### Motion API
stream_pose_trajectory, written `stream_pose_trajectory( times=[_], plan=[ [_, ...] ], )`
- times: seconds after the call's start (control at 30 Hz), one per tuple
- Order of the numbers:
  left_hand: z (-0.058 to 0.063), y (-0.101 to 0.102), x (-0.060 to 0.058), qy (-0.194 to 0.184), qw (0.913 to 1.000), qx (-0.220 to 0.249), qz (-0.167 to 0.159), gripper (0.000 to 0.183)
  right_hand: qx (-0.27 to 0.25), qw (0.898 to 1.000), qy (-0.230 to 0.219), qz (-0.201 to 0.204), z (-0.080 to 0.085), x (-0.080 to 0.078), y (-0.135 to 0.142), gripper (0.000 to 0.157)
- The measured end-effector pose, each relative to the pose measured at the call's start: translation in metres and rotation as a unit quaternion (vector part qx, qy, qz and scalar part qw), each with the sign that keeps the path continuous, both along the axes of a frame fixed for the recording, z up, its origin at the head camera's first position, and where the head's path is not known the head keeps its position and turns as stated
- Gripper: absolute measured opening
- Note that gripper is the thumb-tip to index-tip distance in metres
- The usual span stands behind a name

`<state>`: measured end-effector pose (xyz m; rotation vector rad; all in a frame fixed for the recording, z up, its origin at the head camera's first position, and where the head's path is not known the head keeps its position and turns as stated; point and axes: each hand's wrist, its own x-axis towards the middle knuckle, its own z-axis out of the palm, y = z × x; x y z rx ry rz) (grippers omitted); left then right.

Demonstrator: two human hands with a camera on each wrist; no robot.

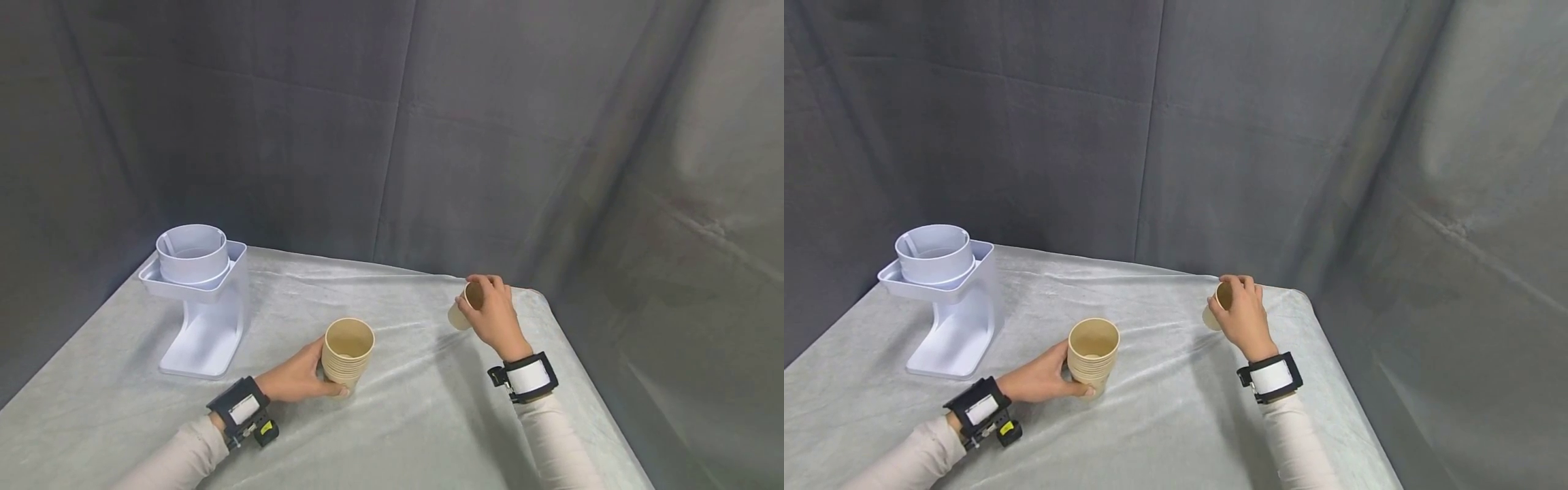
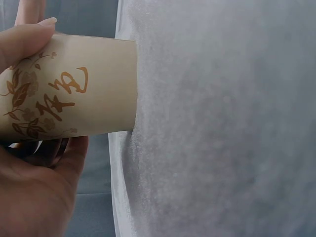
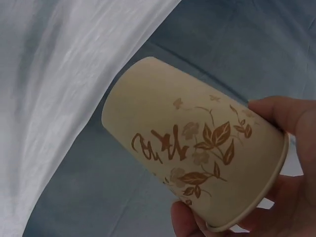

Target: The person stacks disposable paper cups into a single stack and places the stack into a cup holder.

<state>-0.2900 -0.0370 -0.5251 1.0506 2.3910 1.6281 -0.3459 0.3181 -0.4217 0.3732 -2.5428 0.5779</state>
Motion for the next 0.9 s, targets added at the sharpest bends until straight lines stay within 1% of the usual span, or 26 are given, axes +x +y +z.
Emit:
stream_pose_trajectory(
  times=[0.23, 0.6, 0.9],
  plan=[
    [0.001, 0.0, 0.0, 0.003, 1.0, -0.001, 0.004, 0.09, -0.001, 1.0, 0.011, 0.027, 0.003, 0.005, -0.016, 0.044],
    [0.003, 0.001, 0.002, 0.003, 0.9999, -0.005, 0.013, 0.089, -0.004, 0.999, 0.02, 0.05, 0.014, 0.018, -0.042, 0.047],
    [0.001, 0.003, -0.001, 0.009, 0.9999, -0.004, 0.005, 0.087, -0.01, 0.997, 0.03, 0.065, 0.02, 0.028, -0.057, 0.047]
  ],
)
